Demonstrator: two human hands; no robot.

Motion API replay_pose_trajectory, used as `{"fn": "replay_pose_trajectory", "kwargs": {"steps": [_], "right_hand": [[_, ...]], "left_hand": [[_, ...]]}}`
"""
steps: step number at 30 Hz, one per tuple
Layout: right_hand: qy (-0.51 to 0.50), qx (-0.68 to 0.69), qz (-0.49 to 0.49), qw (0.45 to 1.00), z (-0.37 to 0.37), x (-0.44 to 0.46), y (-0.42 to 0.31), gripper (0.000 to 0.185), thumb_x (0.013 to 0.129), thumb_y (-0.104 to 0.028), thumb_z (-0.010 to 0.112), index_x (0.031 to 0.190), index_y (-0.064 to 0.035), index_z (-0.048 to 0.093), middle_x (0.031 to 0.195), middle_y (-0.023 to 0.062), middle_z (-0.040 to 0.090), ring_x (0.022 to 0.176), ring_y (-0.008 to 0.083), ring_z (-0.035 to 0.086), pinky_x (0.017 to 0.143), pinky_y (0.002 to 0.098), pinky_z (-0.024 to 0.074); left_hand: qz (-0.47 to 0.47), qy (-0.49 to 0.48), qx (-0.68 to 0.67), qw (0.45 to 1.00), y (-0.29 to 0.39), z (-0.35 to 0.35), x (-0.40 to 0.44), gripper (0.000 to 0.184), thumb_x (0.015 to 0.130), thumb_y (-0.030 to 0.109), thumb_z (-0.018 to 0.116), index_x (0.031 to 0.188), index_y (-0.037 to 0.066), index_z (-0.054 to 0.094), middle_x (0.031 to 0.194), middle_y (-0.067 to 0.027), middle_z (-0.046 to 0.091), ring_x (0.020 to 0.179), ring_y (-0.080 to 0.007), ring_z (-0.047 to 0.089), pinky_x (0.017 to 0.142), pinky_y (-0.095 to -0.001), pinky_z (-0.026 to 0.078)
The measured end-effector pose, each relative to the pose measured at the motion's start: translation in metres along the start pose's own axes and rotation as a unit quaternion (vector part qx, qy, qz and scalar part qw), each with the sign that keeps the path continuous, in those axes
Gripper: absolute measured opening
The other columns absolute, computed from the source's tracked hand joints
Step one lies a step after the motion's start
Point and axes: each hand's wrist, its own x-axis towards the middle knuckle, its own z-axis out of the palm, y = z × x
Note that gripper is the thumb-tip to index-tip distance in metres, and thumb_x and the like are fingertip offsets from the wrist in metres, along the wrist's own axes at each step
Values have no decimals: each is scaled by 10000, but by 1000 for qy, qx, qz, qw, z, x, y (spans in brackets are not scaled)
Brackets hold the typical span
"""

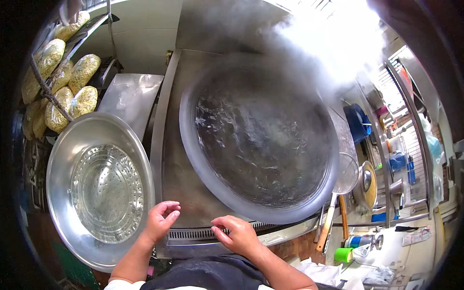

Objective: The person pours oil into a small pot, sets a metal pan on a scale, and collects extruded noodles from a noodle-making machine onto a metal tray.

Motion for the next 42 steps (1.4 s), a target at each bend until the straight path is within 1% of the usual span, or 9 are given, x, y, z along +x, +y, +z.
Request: {"fn": "replay_pose_trajectory", "kwargs": {"steps": [4,13,17,23,29,30,33,34,42], "right_hand": [[-22,-10,58,998,-4,-9,0,180,831,-210,629,936,-64,646,881,102,645,810,258,629,715,338,497],[-19,5,6,1000,-5,-25,-2,134,810,-163,647,888,-55,641,841,104,647,769,261,633,676,335,502],[-7,10,-47,999,-1,-41,7,114,789,-124,688,818,-26,640,768,107,624,663,185,617,604,278,504],[-55,8,-122,991,-2,-77,19,111,782,-104,690,766,-9,634,716,90,617,641,168,602,597,268,482],[-103,105,-79,986,-2,-141,50,114,774,-112,693,782,-9,644,711,94,625,653,160,600,618,274,482],[-117,117,-55,985,4,-150,71,124,780,-107,687,789,7,640,712,91,622,658,142,594,622,267,479],[-159,134,-37,977,13,-171,95,124,806,-97,665,799,22,630,697,65,623,655,105,580,613,251,470],[-170,163,-56,970,22,-176,108,87,809,-72,655,798,5,617,677,9,593,615,69,518,575,213,429],[-225,128,-128,957,53,-188,35,90,820,-77,651,814,10,629,693,23,607,632,69,538,595,227,449]], "left_hand": [[14,-14,23,1000,4,1,1,272,826,137,658,1065,17,606,968,-82,642,888,-146,619,796,-273,496],[42,-3,52,998,12,13,-19,274,835,125,641,1081,13,596,984,-79,639,892,-134,608,796,-271,491],[47,31,90,994,16,20,-46,275,834,137,644,1080,19,603,972,-80,644,875,-132,614,780,-269,497],[87,130,133,979,11,47,-112,311,819,256,633,1059,58,620,937,-96,657,838,-194,647,751,-313,513],[7,198,182,963,9,107,-210,285,833,224,633,1060,53,618,946,-99,649,842,-191,635,763,-307,506],[40,210,221,952,-7,120,-224,286,835,240,629,1059,62,620,950,-92,649,868,-193,631,777,-316,503],[-16,175,195,965,-10,153,-277,320,846,273,610,1084,59,607,986,-97,643,887,-215,628,793,-324,499],[-31,169,213,962,-13,158,-295,326,848,280,607,1086,58,605,984,-97,642,885,-218,627,790,-326,501],[20,279,223,934,-22,146,-378,329,847,263,609,1087,39,589,959,-105,636,842,-228,626,736,-333,508]]}}
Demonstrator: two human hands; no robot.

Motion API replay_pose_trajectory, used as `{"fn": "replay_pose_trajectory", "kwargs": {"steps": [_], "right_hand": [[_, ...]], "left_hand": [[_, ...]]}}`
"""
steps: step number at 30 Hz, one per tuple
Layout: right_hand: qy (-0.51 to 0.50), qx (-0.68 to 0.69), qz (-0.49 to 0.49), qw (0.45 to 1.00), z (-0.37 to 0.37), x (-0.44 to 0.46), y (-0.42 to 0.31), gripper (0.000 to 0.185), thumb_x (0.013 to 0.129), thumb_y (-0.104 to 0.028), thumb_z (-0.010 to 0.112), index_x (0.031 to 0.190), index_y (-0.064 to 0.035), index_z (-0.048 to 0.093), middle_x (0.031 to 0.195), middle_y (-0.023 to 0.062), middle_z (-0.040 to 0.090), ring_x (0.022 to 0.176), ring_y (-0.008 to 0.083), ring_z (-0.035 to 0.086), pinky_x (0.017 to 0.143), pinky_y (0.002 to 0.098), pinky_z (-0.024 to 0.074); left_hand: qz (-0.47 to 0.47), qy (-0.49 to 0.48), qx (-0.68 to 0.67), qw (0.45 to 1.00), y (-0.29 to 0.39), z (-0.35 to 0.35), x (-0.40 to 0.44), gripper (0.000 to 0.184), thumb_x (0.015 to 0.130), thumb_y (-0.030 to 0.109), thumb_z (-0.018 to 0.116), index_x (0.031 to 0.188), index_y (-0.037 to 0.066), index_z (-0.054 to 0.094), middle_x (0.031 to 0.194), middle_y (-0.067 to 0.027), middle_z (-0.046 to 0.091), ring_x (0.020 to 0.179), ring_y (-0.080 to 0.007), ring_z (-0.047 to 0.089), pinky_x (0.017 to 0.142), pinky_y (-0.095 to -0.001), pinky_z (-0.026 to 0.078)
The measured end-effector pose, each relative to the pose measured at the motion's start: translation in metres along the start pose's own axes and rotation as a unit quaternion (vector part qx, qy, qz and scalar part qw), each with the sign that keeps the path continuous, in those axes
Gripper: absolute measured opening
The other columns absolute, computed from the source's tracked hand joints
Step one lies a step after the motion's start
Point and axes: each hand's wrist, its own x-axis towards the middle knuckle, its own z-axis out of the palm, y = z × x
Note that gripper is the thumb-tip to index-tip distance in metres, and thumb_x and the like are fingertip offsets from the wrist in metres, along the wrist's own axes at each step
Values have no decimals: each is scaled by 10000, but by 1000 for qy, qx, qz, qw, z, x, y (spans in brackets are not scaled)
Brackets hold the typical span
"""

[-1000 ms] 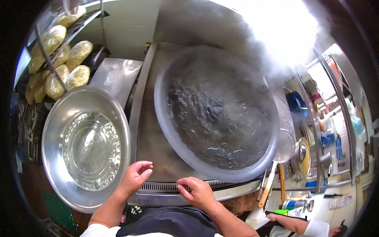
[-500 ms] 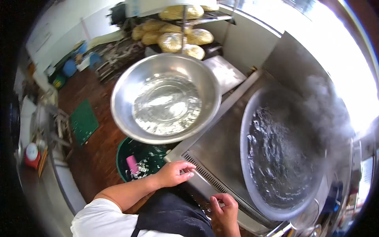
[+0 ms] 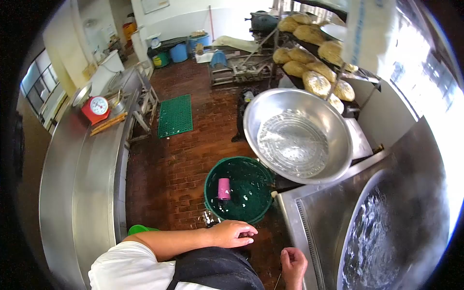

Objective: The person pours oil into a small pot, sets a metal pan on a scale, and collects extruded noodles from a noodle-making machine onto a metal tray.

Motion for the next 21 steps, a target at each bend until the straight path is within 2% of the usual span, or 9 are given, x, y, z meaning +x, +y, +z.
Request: {"fn": "replay_pose_trajectory", "kwargs": {"steps": [6,9,10,13,14,15,17,20,21], "right_hand": [[-91,-32,-14,995,87,32,-42,92,805,-78,663,842,5,644,721,45,630,680,95,588,631,240,480],[-155,-104,-34,982,157,44,-73,130,797,-126,678,865,-16,657,736,70,641,699,107,612,634,246,483],[-175,-135,-16,975,186,47,-91,159,792,-161,685,877,-28,662,754,91,653,701,136,633,628,266,490],[-235,-144,-58,960,279,59,-117,182,793,-190,682,879,-31,664,789,108,658,723,185,648,626,290,498],[-265,-174,-99,943,309,64,-129,213,793,-229,677,892,-41,663,834,115,656,754,234,651,631,301,506],[-304,-179,-96,931,337,66,-149,230,792,-243,677,920,-53,658,873,115,652,795,252,649,663,308,510],[-373,-186,-166,894,383,76,-175,252,799,-265,662,950,-63,654,893,121,650,813,267,646,703,332,509],[-399,-262,-204,854,431,103,-213,276,811,-298,637,972,-74,654,933,126,649,851,282,638,739,352,503],[-392,-267,-200,857,443,113,-221,286,812,-309,631,978,-77,654,944,127,648,860,285,635,744,355,502]], "left_hand": [[-67,62,-12,996,-41,-73,-63,329,853,274,607,1105,63,587,991,-98,635,884,-232,630,774,-330,499],[-118,118,-36,985,-94,-110,-107,332,860,288,602,1106,65,590,987,-100,648,894,-229,636,765,-327,503],[-132,133,-50,981,-112,-125,-121,334,852,291,609,1099,67,595,984,-102,648,880,-227,637,760,-327,505],[-164,158,-62,972,-162,-188,-156,338,835,295,626,1087,70,605,977,-109,650,851,-226,640,748,-327,509],[-171,165,-55,970,-178,-210,-167,339,834,293,628,1088,71,607,976,-111,650,852,-228,641,746,-329,511],[-182,176,-51,966,-188,-228,-177,339,832,291,630,1088,71,608,975,-114,651,852,-229,642,745,-331,512],[-175,211,-39,961,-200,-276,-191,347,830,288,633,1090,59,608,976,-117,658,865,-224,647,736,-334,515],[-175,277,-69,942,-213,-342,-207,344,823,272,650,1086,55,611,1000,-126,658,862,-205,652,738,-321,513],[-181,294,-75,936,-221,-359,-210,332,820,253,654,1082,53,611,987,-126,661,850,-199,653,740,-315,513]]}}
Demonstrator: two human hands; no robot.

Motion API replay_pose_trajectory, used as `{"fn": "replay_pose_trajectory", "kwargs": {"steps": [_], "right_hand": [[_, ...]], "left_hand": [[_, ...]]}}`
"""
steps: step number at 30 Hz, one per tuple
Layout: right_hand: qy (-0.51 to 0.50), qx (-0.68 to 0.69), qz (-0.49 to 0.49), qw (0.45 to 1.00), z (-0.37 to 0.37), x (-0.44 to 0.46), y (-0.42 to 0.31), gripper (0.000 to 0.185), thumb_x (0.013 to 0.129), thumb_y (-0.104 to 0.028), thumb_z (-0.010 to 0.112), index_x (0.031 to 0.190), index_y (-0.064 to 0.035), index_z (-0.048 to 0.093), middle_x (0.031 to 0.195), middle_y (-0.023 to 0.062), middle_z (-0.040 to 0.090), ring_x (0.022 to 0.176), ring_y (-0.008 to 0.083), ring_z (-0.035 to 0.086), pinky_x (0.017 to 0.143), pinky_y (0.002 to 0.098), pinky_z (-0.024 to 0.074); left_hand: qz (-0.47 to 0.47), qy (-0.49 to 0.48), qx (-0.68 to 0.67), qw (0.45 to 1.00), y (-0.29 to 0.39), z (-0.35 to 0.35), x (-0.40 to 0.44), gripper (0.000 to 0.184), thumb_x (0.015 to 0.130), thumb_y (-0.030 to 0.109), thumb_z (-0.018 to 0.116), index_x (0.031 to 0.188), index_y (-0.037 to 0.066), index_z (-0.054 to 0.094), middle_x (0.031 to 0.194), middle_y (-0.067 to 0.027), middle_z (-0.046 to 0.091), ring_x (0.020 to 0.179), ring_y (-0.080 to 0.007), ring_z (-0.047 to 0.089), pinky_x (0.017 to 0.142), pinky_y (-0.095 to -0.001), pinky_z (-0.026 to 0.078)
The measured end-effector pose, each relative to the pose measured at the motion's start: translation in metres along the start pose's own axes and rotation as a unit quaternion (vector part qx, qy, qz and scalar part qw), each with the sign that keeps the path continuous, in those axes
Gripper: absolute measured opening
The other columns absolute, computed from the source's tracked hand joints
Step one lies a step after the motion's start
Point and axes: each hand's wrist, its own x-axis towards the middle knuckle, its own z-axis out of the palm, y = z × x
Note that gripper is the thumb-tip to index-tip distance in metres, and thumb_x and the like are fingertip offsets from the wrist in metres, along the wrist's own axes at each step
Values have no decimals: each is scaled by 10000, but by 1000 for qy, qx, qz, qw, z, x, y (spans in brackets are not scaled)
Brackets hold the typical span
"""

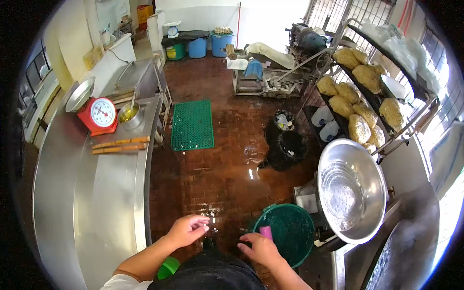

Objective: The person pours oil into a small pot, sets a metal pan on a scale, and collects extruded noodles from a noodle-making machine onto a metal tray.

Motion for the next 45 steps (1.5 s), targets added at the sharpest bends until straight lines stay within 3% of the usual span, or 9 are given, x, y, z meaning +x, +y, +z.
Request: {"fn": "replay_pose_trajectory", "kwargs": {"steps": [12,24,27,31,34,37,40,42,45], "right_hand": [[-50,27,103,993,-33,188,38,367,799,-371,618,1022,-81,642,981,125,657,908,298,628,797,369,495],[-73,23,-67,995,-167,569,3,348,799,-374,617,988,-82,637,912,105,667,825,277,650,740,371,504],[-111,151,38,981,-165,682,21,330,806,-357,618,983,-80,640,888,117,668,765,272,659,716,363,507],[-82,-96,37,991,-103,804,206,363,731,-217,664,1066,-83,629,942,155,662,833,267,653,718,376,512],[-99,269,444,849,-159,773,99,299,793,-320,641,1011,-115,664,923,139,644,899,259,595,677,396,503],[-297,-51,386,872,-158,763,188,290,797,-337,654,954,-93,661,798,98,624,701,244,585,604,352,483],[-183,181,504,824,-141,775,231,287,777,-355,656,925,-109,646,761,51,600,632,178,552,596,283,455],[-34,377,601,704,-141,787,217,261,772,-368,658,846,-118,653,753,35,603,641,160,561,566,299,455],[-126,415,509,743,-168,857,184,246,808,-338,622,894,-109,642,703,32,597,583,151,552,491,312,438]], "left_hand": [[34,-125,106,986,-17,-80,165,370,850,305,620,1130,67,587,1037,-108,647,893,-226,646,774,-331,508],[-43,134,68,988,-11,-227,383,342,811,217,675,1089,30,606,969,-114,648,848,-190,635,743,-298,505],[-75,158,31,984,-43,-257,421,362,811,264,672,1089,41,607,944,-114,648,834,-197,636,720,-306,504],[-72,103,84,988,-83,-320,500,362,816,282,659,1102,66,603,969,-114,646,864,-227,637,759,-331,502],[-45,91,116,988,-80,-374,570,356,829,280,652,1105,62,598,959,-111,646,867,-219,634,771,-326,502],[7,79,111,991,-83,-422,650,367,827,285,645,1118,69,589,987,-119,642,884,-238,632,781,-340,501],[29,48,119,991,-78,-470,731,370,821,287,649,1108,60,592,999,-114,641,892,-243,630,780,-343,500],[35,43,142,988,-88,-497,780,375,818,302,642,1104,64,597,1026,-132,629,922,-261,619,789,-357,495],[33,63,188,979,-106,-526,846,391,817,333,628,1110,75,599,1063,-149,613,959,-291,603,823,-385,480]]}}
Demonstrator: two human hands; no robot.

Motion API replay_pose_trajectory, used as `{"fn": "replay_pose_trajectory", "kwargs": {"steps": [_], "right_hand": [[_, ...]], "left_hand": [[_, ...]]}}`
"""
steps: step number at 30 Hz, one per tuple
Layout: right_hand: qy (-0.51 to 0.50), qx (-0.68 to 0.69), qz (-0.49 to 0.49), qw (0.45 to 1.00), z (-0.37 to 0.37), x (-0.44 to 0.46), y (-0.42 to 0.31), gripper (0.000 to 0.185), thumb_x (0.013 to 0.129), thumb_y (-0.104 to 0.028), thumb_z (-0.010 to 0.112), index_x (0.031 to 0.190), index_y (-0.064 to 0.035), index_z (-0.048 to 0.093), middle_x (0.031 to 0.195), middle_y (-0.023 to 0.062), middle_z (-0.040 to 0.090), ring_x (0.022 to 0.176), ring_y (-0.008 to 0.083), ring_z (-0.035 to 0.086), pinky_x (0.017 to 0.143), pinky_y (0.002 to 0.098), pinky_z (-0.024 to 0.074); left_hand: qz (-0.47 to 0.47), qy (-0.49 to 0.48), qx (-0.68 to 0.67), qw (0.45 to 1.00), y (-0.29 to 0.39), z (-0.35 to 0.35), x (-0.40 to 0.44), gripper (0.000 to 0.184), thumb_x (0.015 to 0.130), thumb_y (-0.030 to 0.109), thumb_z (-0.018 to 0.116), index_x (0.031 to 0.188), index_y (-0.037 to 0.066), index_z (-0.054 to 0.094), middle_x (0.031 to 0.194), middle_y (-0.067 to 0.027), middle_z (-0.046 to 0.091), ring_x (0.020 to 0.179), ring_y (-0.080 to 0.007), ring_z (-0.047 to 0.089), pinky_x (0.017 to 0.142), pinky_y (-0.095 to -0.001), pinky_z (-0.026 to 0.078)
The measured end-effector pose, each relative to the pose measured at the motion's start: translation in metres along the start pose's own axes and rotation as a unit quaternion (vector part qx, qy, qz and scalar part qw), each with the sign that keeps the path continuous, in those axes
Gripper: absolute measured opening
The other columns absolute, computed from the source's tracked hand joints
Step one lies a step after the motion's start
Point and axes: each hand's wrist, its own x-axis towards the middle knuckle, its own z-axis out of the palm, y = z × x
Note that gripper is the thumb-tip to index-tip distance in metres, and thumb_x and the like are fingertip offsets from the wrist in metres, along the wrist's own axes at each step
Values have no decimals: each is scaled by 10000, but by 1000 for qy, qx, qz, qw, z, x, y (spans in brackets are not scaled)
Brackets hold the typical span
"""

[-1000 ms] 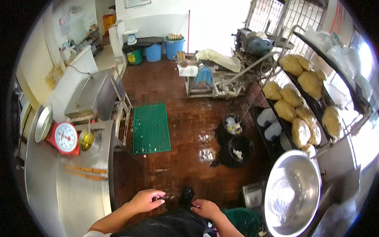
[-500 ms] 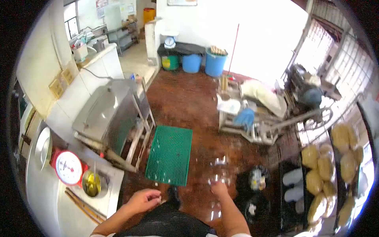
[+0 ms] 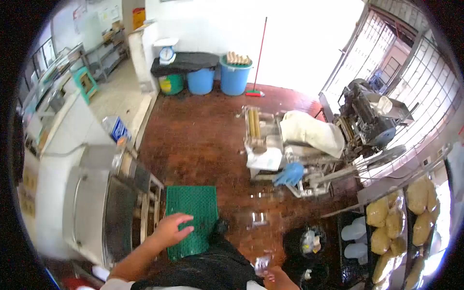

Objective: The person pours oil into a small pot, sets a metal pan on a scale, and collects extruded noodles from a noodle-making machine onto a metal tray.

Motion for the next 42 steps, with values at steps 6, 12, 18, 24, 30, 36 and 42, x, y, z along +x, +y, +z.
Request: {"fn": "replay_pose_trajectory", "kwargs": {"steps": [6,12,18,24,30,36,42], "right_hand": [[8,-288,1,957,69,73,-297,292,837,-382,586,938,-112,633,717,50,614,582,163,567,485,319,443],[-28,-434,-238,868,188,24,-603,307,857,-344,580,998,-77,632,816,64,676,709,155,633,602,309,491],[85,-329,-416,843,288,30,-696,391,810,-313,636,1084,-35,605,916,96,675,768,175,637,729,315,506],[140,-276,-380,872,302,45,-716,416,810,-324,649,1114,-42,610,966,99,670,896,191,627,807,322,483],[119,-121,-386,907,282,86,-797,345,821,-293,643,1055,-39,640,965,84,671,885,190,615,810,330,477],[123,-314,-448,828,314,79,-990,392,812,-343,601,1079,-55,604,991,142,651,936,299,618,816,383,479],[151,-298,-529,780,272,66,-1141,411,804,-358,596,1097,-71,597,1016,147,644,957,309,613,826,396,480]], "left_hand": [[-84,-24,-41,995,-41,-57,98,373,813,326,628,1090,77,610,1027,-146,622,903,-281,612,786,-379,488],[-199,78,-122,969,-121,-105,173,415,819,344,639,1115,55,600,1027,-116,642,926,-235,624,813,-358,482],[-133,-17,-59,989,-211,-160,310,399,821,332,628,1126,76,597,1030,-118,640,932,-232,628,805,-353,490],[-67,-76,-43,994,-237,-247,481,374,821,319,619,1105,75,608,1032,-121,635,920,-250,630,798,-345,495],[-24,-101,-23,994,-269,-253,641,328,785,246,656,1052,57,625,939,-121,651,846,-224,638,744,-330,501],[-60,-158,-157,973,-273,-249,756,305,774,143,680,1045,18,617,922,-91,658,789,-145,626,712,-281,510],[-78,-151,-198,965,-337,-241,884,295,814,107,641,1068,-30,577,918,-82,643,814,-137,610,748,-268,491]]}}
